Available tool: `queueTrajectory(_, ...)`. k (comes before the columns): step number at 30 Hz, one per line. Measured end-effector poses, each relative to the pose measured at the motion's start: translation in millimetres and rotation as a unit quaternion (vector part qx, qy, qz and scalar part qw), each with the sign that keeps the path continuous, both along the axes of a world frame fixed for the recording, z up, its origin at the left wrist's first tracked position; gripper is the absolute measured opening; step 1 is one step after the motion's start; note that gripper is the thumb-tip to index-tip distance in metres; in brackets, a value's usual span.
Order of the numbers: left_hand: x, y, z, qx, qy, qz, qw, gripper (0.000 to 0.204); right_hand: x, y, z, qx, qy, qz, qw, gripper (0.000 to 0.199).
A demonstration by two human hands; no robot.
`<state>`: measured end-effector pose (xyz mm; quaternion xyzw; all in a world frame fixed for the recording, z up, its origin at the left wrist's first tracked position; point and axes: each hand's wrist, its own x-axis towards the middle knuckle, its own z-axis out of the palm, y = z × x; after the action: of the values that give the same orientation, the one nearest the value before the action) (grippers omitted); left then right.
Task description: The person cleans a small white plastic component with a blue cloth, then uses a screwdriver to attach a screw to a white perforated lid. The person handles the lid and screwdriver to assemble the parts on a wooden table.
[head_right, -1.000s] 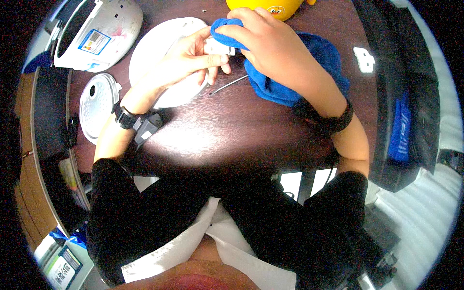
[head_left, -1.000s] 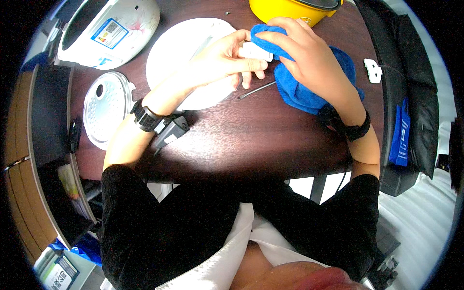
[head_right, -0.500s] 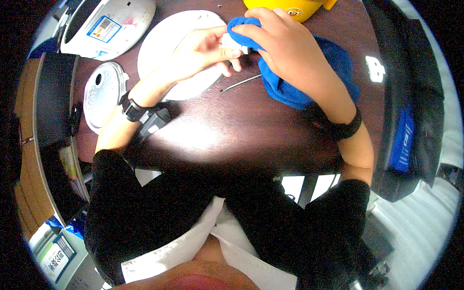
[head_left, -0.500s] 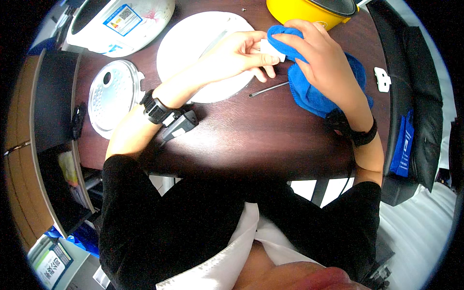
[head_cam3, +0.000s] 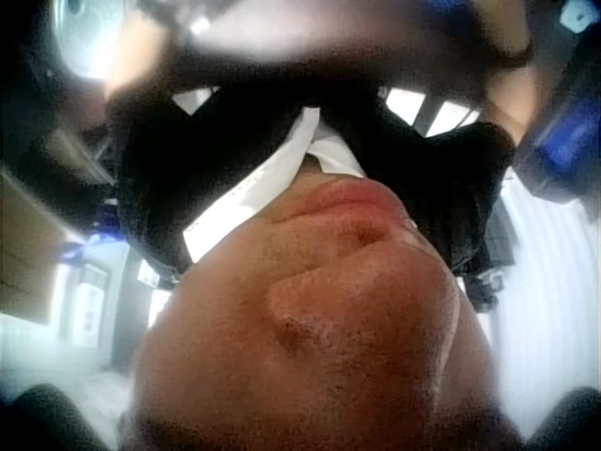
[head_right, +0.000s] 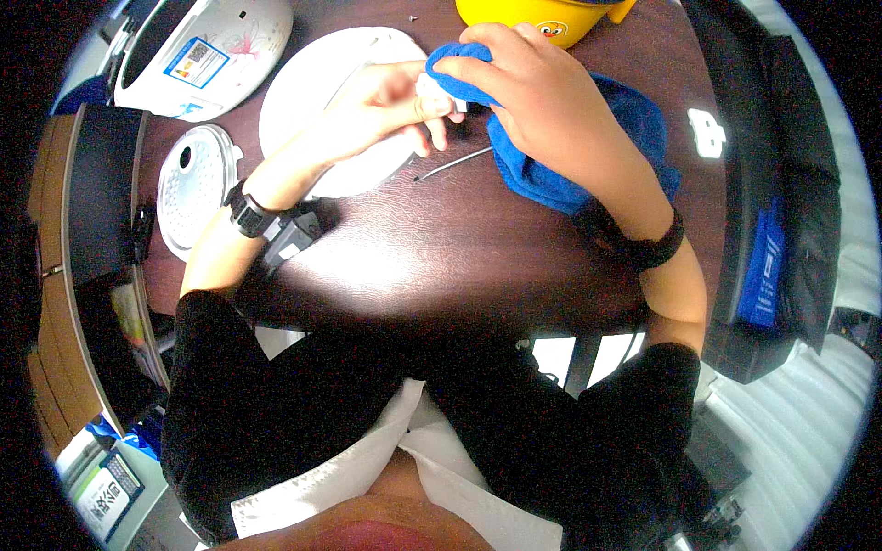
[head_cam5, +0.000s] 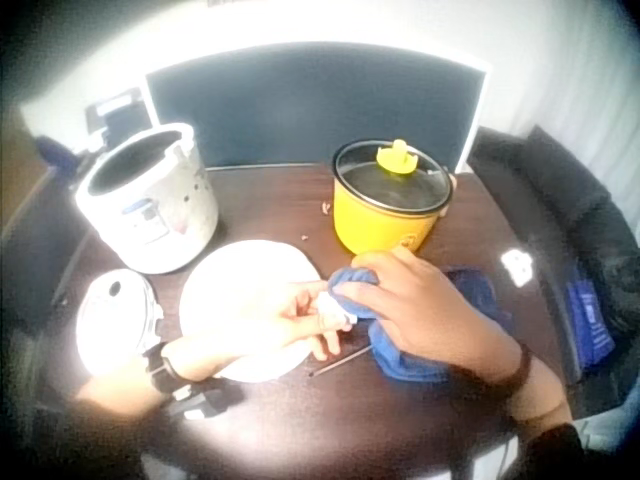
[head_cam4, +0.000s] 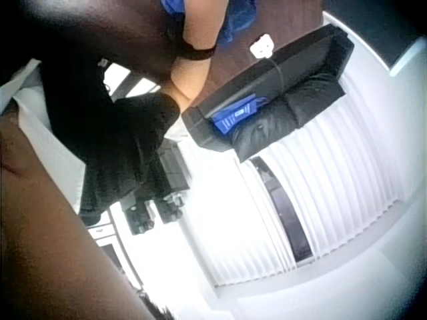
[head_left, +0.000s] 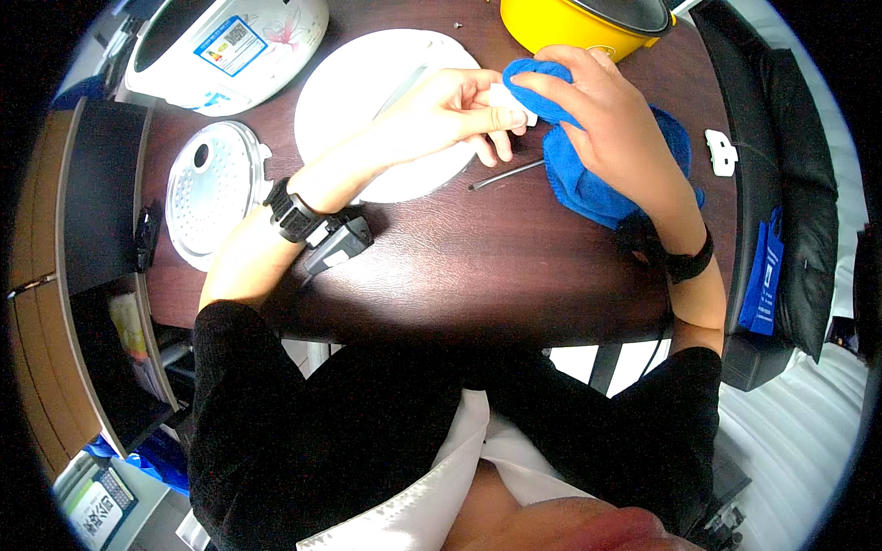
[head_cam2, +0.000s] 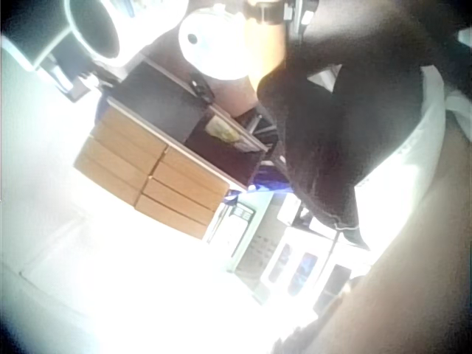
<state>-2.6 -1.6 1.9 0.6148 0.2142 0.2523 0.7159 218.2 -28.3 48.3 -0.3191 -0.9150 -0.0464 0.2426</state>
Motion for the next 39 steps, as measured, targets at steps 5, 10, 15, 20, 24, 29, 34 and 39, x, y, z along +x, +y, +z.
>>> queueTrajectory(5, 0, -1, 1, 0.016, -0.007, -0.016, 1.0, 0.027, 3, 12, -13, 0.004, -0.027, -0.032, 0.999, 0.045)
queueTrajectory(10, 1, -1, -2, -0.006, -0.018, 0.01, 1.0, 0.034, 9, 16, -9, -0.052, 0.017, -0.046, 0.997, 0.049)
queueTrajectory(15, 2, -2, 3, -0.032, -0.013, 0.053, 0.998, 0.039, 9, 5, 13, -0.067, 0.019, -0.05, 0.996, 0.052)
queueTrajectory(20, 2, 0, 7, -0.07, -0.015, 0.06, 0.996, 0.037, 2, -3, 16, -0.053, 0.011, -0.056, 0.997, 0.052)
queueTrajectory(24, 3, -2, 5, -0.03, -0.013, 0.054, 0.998, 0.033, 1, 0, 7, -0.048, 0.024, -0.047, 0.997, 0.05)
queueTrajectory(29, 0, -1, 5, -0.02, 0.001, 0.023, 1.0, 0.029, 2, 8, -8, -0.029, 0.03, -0.035, 0.999, 0.048)
queueTrajectory(34, -1, -4, 8, -0.012, 0.005, 0.027, 1.0, 0.03, 4, 10, -2, -0.034, 0.019, -0.051, 0.998, 0.05)
queueTrajectory(39, 2, -1, 6, -0.018, 0.003, 0.038, 0.999, 0.031, 2, -7, 21, -0.014, 0.016, -0.051, 0.998, 0.05)
